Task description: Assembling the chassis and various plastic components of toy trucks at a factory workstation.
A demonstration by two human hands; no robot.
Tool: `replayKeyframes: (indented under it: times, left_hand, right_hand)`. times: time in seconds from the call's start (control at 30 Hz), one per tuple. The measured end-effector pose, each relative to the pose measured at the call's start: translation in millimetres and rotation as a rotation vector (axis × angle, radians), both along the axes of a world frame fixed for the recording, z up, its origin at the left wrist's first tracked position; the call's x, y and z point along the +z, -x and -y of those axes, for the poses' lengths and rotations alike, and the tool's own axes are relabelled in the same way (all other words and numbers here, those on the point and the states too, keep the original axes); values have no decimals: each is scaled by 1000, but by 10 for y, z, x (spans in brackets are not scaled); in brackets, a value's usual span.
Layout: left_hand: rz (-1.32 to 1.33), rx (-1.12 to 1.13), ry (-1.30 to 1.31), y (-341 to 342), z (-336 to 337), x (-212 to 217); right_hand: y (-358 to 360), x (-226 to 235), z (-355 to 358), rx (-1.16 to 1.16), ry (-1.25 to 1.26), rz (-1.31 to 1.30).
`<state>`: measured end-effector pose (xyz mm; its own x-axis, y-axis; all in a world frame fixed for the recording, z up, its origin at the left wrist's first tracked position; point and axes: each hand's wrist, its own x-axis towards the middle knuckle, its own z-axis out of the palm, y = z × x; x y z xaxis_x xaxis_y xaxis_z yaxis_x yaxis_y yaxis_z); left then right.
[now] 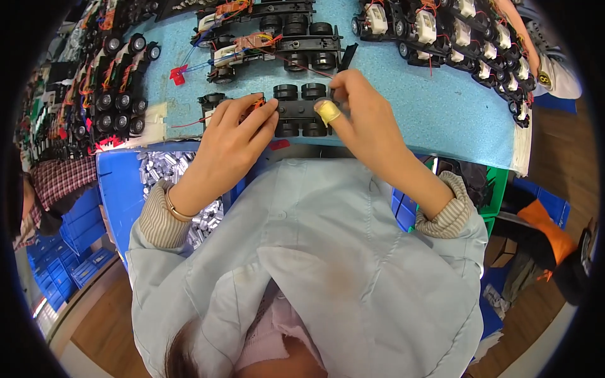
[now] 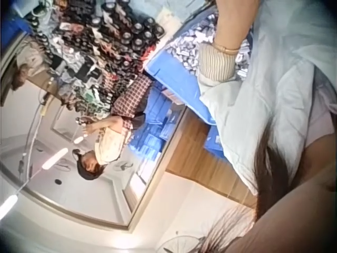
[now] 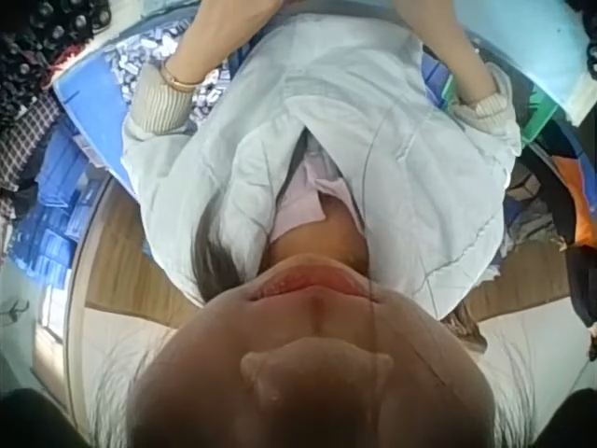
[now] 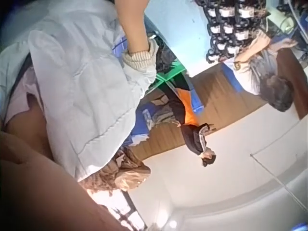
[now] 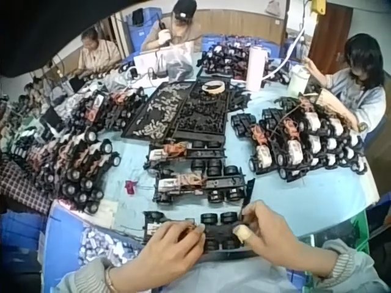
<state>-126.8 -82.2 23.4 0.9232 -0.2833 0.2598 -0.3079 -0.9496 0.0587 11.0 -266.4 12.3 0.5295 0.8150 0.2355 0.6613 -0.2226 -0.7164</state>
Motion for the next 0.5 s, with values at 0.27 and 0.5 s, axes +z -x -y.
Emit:
replayKeyframes:
  times: [0.27, 0.5]
  left_hand:
    - [-2, -31, -21, -32, -6, -5]
    - [-17, 3, 55, -27, 25, -19]
  right_hand:
    - [-72, -121, 27, -126, 128, -490]
    - [-71, -158, 100, -157, 52, -817]
